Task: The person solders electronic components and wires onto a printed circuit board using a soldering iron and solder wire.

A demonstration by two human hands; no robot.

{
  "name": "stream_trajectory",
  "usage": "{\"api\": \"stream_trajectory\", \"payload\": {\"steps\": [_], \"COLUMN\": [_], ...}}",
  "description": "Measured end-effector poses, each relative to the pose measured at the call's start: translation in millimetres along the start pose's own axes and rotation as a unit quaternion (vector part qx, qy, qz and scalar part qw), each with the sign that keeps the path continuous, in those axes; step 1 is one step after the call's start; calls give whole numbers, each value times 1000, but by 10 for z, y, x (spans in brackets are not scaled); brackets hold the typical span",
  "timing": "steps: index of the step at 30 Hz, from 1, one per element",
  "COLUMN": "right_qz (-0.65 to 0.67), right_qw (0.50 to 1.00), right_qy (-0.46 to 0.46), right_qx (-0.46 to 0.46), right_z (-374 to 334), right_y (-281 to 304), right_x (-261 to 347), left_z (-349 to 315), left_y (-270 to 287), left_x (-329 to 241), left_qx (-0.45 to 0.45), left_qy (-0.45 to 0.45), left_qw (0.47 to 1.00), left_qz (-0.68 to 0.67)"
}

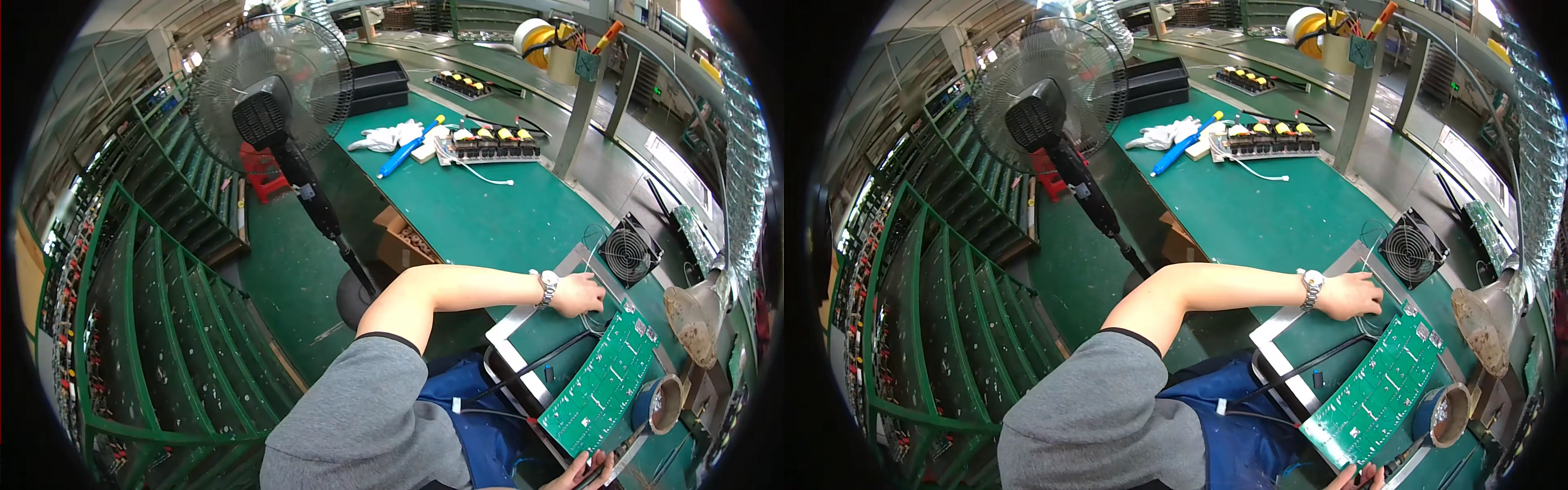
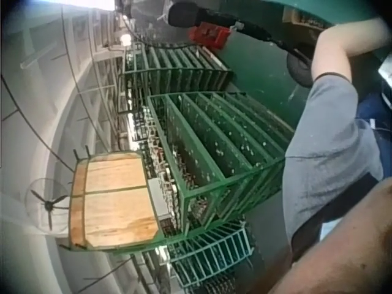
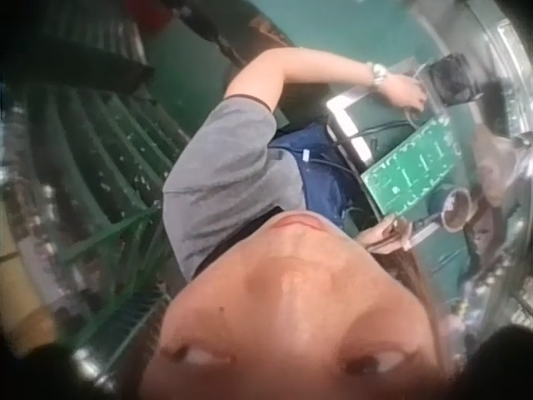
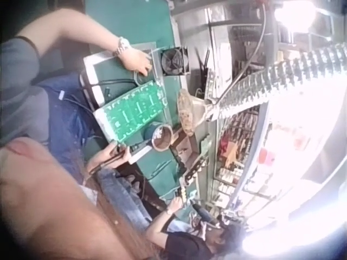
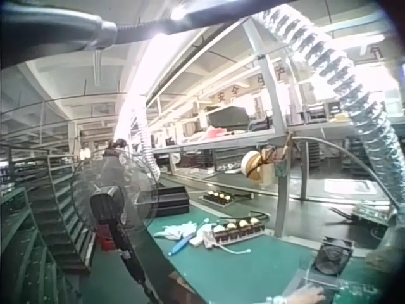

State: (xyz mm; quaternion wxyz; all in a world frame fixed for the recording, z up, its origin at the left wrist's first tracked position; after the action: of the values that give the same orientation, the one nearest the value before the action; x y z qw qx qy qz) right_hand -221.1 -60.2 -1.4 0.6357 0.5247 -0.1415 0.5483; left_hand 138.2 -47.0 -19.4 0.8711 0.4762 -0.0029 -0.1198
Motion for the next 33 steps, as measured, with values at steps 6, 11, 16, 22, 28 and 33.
{"api": "stream_trajectory", "payload": {"steps": [6,11,16,22,28,33], "right_qz": [-6,-101,-69,-94,-211,-188], "right_qw": [1000,990,988,985,969,973], "right_qy": [-18,79,-77,-52,-64,-81], "right_qx": [11,-57,-111,-136,-108,-111], "right_z": [-82,206,556,804,1026,1094], "right_y": [-18,211,457,546,503,615], "right_x": [5,-71,-412,-476,-404,-395], "left_z": [-38,-129,-276,-372,-545,-321], "left_y": [-201,65,397,690,879,1044], "left_x": [86,13,241,457,749,482], "left_qx": [144,117,161,151,120,89], "left_qy": [125,74,155,247,412,455], "left_qw": [977,984,970,921,843,758], "left_qz": [-93,-108,-94,-261,-324,-459]}}
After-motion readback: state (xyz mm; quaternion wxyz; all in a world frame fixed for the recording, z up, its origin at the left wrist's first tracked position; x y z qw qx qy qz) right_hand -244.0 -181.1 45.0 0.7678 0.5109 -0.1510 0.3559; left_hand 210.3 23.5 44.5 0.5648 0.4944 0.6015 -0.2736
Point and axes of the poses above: each hand's wrist, its own z-axis towards the middle knuckle, its own y-axis out of the back of the hand, x = y × z, the point moved 6 cm from there along z, towards the middle knuckle, and after that the axes turned 9 degrees about -z, right-handed, at the moved point
